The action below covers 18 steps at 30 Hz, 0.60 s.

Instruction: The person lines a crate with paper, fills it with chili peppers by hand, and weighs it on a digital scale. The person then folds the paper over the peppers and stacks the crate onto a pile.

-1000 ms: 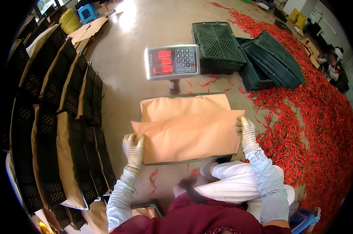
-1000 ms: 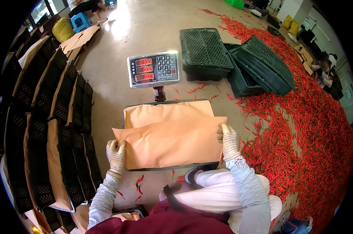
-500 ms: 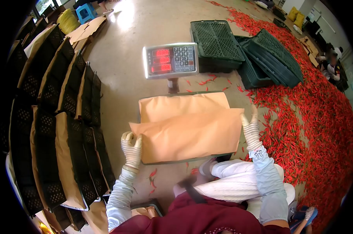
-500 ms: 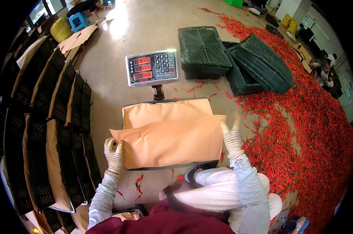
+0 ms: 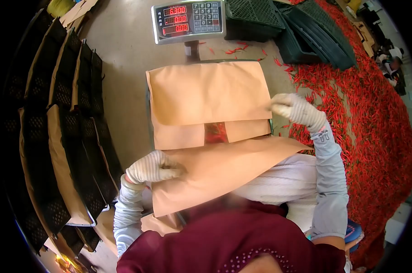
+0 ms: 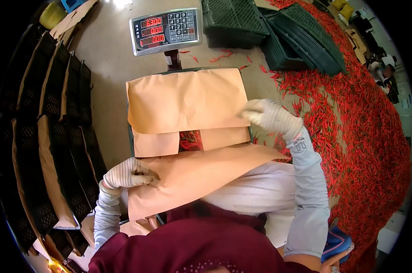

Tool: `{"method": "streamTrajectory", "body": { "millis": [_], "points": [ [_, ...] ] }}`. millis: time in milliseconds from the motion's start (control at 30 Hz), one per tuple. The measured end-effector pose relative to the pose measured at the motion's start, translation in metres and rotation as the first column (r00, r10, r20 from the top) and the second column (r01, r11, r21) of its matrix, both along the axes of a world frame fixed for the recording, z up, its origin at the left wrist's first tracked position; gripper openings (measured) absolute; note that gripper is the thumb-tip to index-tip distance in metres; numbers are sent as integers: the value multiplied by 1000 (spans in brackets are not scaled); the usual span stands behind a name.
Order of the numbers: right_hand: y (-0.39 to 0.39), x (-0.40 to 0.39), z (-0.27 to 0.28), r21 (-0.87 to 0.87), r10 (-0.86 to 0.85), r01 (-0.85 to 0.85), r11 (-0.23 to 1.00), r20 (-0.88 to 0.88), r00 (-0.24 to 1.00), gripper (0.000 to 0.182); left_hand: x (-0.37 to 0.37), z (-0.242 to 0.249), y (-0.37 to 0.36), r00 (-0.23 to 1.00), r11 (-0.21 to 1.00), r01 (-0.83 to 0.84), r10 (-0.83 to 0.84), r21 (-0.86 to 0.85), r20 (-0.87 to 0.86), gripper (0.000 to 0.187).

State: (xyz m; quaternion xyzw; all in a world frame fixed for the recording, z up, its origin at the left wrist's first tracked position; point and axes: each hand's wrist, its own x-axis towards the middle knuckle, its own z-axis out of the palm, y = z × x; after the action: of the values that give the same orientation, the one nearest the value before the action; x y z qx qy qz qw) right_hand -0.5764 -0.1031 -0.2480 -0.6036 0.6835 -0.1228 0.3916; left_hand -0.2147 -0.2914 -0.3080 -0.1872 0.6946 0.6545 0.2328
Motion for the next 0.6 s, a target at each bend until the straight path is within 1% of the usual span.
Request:
{"method": "streamTrajectory", "body": {
  "millis": [33, 67, 100, 133, 200, 233, 267, 300, 333, 367, 400, 467, 500, 533, 600],
  "points": [
    [-5, 16, -26, -44, 148, -151, 988, -60, 987, 26, -7, 1, 6, 991, 989, 98, -107, -109, -85, 29],
    [-9, 33, -52, -78, 289, -300, 951, -127, 949, 23, -13, 3, 11, 962, 957, 183, -221, -224, -159, 29],
    [-22, 55, -54, -28, 386, -398, 917, -187, 903, 23, -16, 3, 15, 943, 938, 183, -252, -295, -216, 27],
    [-35, 74, -57, 26, 480, -488, 872, -241, 844, 22, -18, 7, 18, 942, 936, 183, -255, -300, -219, 27],
    [-48, 90, -95, 134, 539, -533, 835, -395, 744, 29, -19, 22, 18, 928, 929, 90, -209, -359, -309, 26],
    [-54, 99, -106, 101, 482, -492, 865, -440, 758, 29, -11, 19, 21, 942, 972, -31, -49, -232, -333, 25],
    [-61, 107, -115, 64, 423, -451, 890, -483, 767, 29, -6, 24, 20, 941, 969, -32, -53, -244, -334, 25],
    [-70, 115, -128, 15, 348, -397, 918, -511, 786, 32, -3, 32, 18, 950, 956, -72, -22, -286, -312, 26],
    [-73, 122, -144, -168, 183, -294, 941, -478, 859, 29, 1, 36, 15, 956, 938, -115, 16, -327, -291, 29],
    [-82, 133, -141, -135, 151, -241, 961, -475, 867, 25, 8, 33, 12, 949, 919, -101, -26, -382, -313, 30],
    [-91, 143, -135, -105, 114, -185, 977, -473, 874, 23, 12, 31, 12, 950, 913, -107, -24, -394, -313, 30],
    [-105, 160, -121, 202, 367, -310, 929, -613, 699, 19, 18, 31, 11, 937, 935, -192, 84, -299, -340, 32],
    [-101, 164, -152, 145, 352, -360, 922, -702, 618, 19, 18, 33, 10, 945, 943, -199, 112, -266, -307, 33],
    [-102, 166, -170, 154, 343, -335, 930, -695, 632, 19, 19, 32, 10, 949, 943, -207, 129, -261, -288, 33],
    [-105, 169, -183, 168, 318, -280, 945, -670, 671, 20, 15, 33, 16, 916, 926, -310, 230, -217, -328, 28]
  ]
}}
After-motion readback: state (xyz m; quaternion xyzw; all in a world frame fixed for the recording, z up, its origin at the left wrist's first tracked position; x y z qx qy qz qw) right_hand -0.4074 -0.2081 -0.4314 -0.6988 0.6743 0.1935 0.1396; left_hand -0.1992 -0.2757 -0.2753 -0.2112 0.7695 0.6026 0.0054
